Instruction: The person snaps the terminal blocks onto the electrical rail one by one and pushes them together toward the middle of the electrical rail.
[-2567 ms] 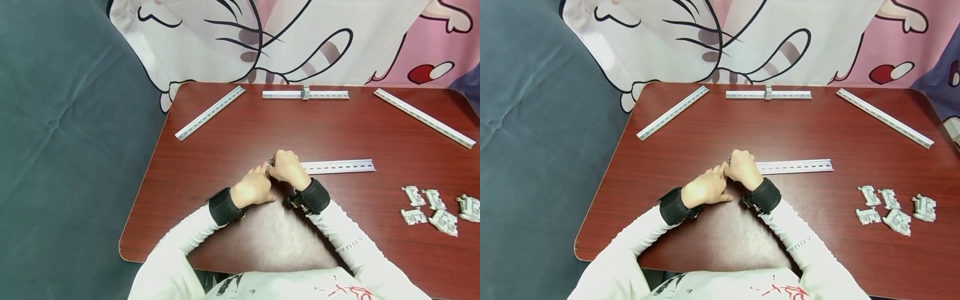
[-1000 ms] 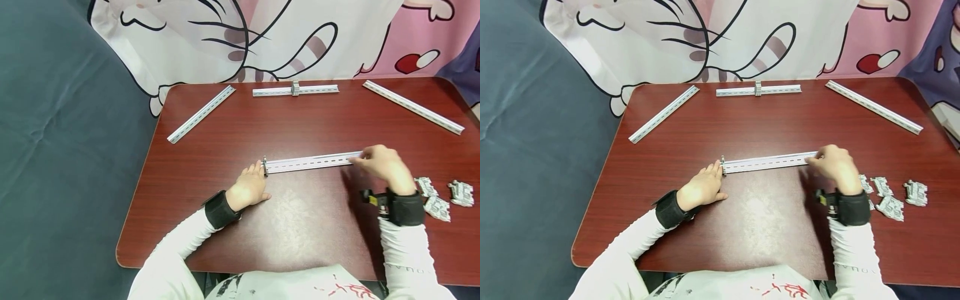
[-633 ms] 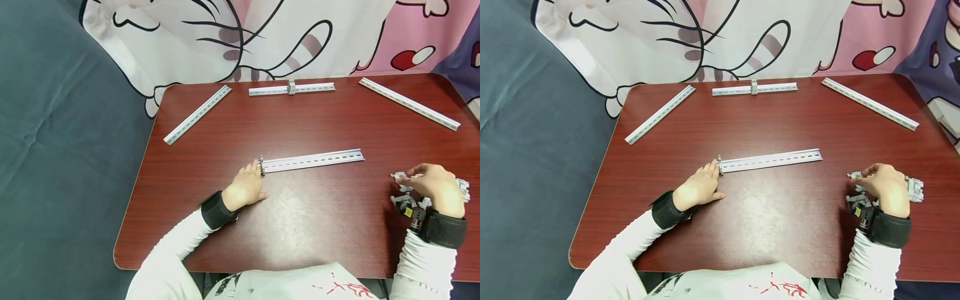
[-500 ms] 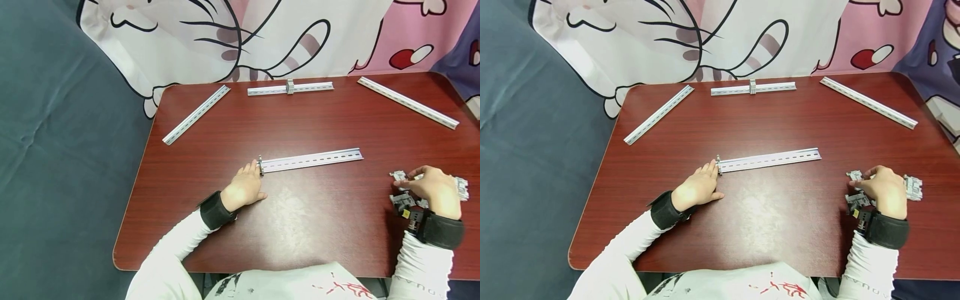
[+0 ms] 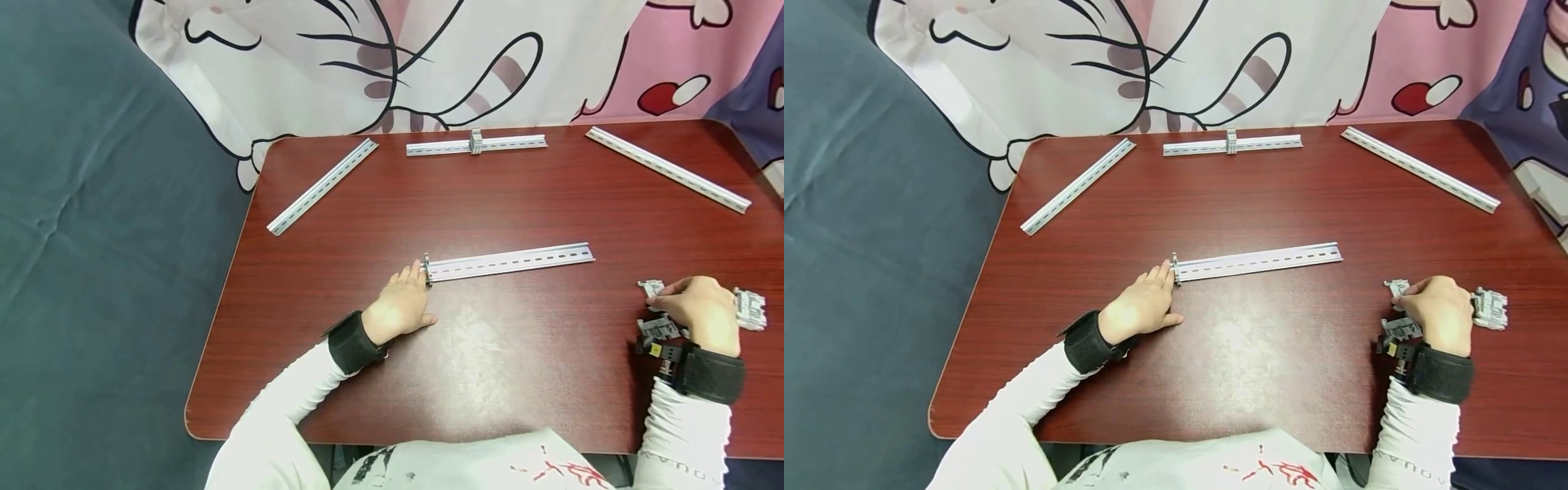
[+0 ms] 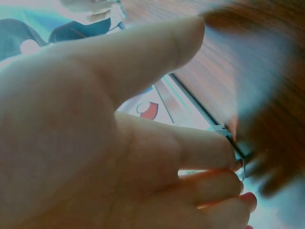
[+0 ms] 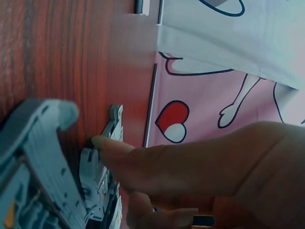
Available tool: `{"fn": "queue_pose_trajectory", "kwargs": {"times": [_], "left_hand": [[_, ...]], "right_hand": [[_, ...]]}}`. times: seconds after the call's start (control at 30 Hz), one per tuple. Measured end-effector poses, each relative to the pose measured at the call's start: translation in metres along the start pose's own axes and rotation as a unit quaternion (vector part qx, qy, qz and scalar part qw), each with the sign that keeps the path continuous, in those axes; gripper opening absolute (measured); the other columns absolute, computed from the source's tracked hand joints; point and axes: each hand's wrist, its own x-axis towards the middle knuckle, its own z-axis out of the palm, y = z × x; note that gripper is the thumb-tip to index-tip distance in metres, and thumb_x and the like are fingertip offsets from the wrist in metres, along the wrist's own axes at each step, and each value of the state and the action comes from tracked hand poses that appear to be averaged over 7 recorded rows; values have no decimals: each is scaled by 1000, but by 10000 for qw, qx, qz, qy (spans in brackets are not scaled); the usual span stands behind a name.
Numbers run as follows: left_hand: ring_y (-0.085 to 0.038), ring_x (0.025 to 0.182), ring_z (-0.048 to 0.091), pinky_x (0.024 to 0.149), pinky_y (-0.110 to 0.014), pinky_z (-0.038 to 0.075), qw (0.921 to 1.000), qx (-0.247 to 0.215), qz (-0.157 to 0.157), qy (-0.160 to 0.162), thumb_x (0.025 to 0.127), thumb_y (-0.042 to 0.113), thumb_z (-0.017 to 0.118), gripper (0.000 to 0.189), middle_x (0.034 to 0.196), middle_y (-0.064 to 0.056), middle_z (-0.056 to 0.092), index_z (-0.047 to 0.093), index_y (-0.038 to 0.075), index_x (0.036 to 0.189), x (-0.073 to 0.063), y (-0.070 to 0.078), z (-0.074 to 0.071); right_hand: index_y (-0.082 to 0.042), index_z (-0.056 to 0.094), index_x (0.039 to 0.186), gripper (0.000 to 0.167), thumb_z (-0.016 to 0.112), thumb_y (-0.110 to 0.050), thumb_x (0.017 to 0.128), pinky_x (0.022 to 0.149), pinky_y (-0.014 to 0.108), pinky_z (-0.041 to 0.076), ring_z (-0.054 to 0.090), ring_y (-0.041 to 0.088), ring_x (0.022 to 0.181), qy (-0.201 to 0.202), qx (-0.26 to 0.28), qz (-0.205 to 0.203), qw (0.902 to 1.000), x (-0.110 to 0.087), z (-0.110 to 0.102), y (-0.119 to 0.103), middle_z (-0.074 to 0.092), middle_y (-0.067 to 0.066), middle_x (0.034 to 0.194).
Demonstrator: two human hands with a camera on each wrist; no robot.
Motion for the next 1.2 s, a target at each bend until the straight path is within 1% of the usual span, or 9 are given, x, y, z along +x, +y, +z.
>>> {"fn": "queue_pose_trajectory", "kwargs": {"times": [0.1, 0.17, 0.43, 0.53, 0.7, 0.8, 0.9, 1.07, 1.2], "left_hand": [[-29, 150, 15, 122, -38, 18, 10000, -12, -8, 53, 95, 51, 52, 86, 162, -19, 9, 18, -3, 153, -1, -1, 0], [-30, 150, 16, 121, -39, 18, 10000, -31, -3, 95, 95, 51, 52, 86, 162, -19, 10, 19, -3, 152, -1, 0, 0], [-29, 150, 16, 121, -38, 18, 9999, -27, -94, 98, 95, 52, 52, 87, 162, -19, 10, 18, -3, 152, -1, 1, 0], [-28, 150, 15, 121, -38, 18, 9999, 33, -102, 73, 95, 52, 51, 86, 162, -18, 10, 17, -3, 153, -1, 1, 0], [-28, 151, 13, 122, -38, 18, 9999, 89, -104, -19, 96, 53, 49, 86, 162, -17, 9, 16, -2, 153, -2, 2, 0], [-28, 151, 13, 122, -38, 18, 9999, 69, -119, -64, 96, 53, 49, 86, 163, -17, 8, 16, -1, 153, -2, 2, 0], [-27, 151, 13, 122, -38, 18, 9999, 44, -134, -48, 96, 53, 50, 86, 163, -17, 8, 16, -1, 153, -3, 2, 0], [-28, 151, 13, 122, -38, 18, 9999, 23, -136, -22, 96, 53, 50, 86, 163, -17, 8, 16, -1, 153, -3, 1, 0], [-28, 151, 12, 122, -39, 18, 9999, -25, -124, -39, 96, 52, 50, 86, 163, -17, 6, 15, -1, 154, -2, 2, 0]], "right_hand": [[15, 59, 104, 45, 72, -21, 80, 63, 48, 45, 53, 55, 91, 58, 18, 22, 10000, 2, 1, 1, 57, 40, 107], [16, 57, 107, 49, 73, -21, 80, 64, 50, 45, 52, 56, 91, 25, 6, -16, 10000, 3, 0, 3, 55, 41, 108], [16, 60, 104, 46, 71, -22, 82, 52, 33, 42, 58, 49, 80, -372, -53, -489, 9981, 11, -2, 4, 60, 39, 98], [18, 59, 100, 45, 72, -21, 81, 50, 31, 40, 58, 47, 77, -310, 25, -539, 9981, 10, -2, 2, 60, 39, 93], [13, 61, 94, 38, 74, -20, 80, 47, 31, 39, 58, 42, 72, 45, 230, -488, 9985, 2, 2, -8, 62, 34, 85], [9, 60, 93, 34, 72, -21, 82, 47, 32, 38, 58, 44, 74, 197, 300, -515, 9980, -2, 4, -18, 62, 33, 86], [7, 58, 96, 32, 69, -22, 85, 50, 34, 38, 58, 47, 79, 262, 323, -731, 9965, -5, 5, -32, 63, 33, 92], [6, 60, 101, 30, 65, -20, 88, 54, 38, 41, 61, 46, 82, 274, 373, -1352, 9897, -7, 9, -67, 66, 31, 95], [5, 64, 98, 25, 64, -18, 88, 59, 46, 45, 63, 42, 78, 178, 283, -1970, 9798, -6, 17, -103, 67, 26, 87]]}}
